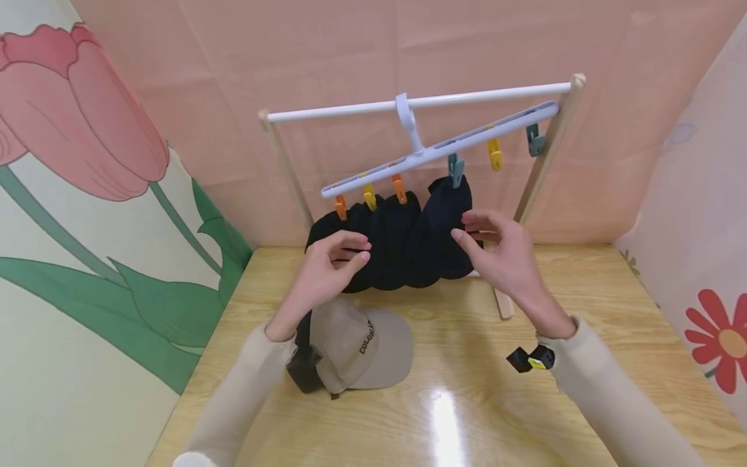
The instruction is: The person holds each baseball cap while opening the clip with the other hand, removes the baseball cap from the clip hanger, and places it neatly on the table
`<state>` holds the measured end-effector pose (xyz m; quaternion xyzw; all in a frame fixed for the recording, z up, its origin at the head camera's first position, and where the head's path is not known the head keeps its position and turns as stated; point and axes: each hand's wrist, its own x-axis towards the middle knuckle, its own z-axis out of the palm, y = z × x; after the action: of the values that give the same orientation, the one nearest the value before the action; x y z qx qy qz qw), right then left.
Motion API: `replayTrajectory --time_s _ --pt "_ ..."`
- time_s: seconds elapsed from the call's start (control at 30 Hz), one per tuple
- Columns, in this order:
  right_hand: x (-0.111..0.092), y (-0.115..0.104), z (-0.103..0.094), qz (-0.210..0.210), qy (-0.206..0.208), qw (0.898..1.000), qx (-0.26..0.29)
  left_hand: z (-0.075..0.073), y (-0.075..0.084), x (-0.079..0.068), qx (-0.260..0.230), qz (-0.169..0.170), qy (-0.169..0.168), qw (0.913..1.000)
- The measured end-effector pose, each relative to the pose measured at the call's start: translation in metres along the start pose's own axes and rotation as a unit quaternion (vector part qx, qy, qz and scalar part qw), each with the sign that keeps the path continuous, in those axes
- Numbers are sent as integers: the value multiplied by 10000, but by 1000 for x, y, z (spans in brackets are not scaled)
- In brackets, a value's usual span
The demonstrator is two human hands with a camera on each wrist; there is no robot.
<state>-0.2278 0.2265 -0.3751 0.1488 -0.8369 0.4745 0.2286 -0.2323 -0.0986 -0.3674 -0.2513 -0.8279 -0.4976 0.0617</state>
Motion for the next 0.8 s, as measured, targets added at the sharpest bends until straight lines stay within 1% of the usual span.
replayTrajectory --time_s 0.2,0.33,0.6,0.8 --pt "8 -1 -3 52 53 9999 119 8 9 12 -75 7 -99 9999" --pt "16 -3 -5 37 161 9997 188 12 12 19 -112 41 -73 9999" --pt "32 -3 -2 -166 290 9987 385 19 18 29 -176 203 -62 9996" --pt "44 -6 -5 -173 368 9990 161 24 25 37 -163 206 -60 9996"
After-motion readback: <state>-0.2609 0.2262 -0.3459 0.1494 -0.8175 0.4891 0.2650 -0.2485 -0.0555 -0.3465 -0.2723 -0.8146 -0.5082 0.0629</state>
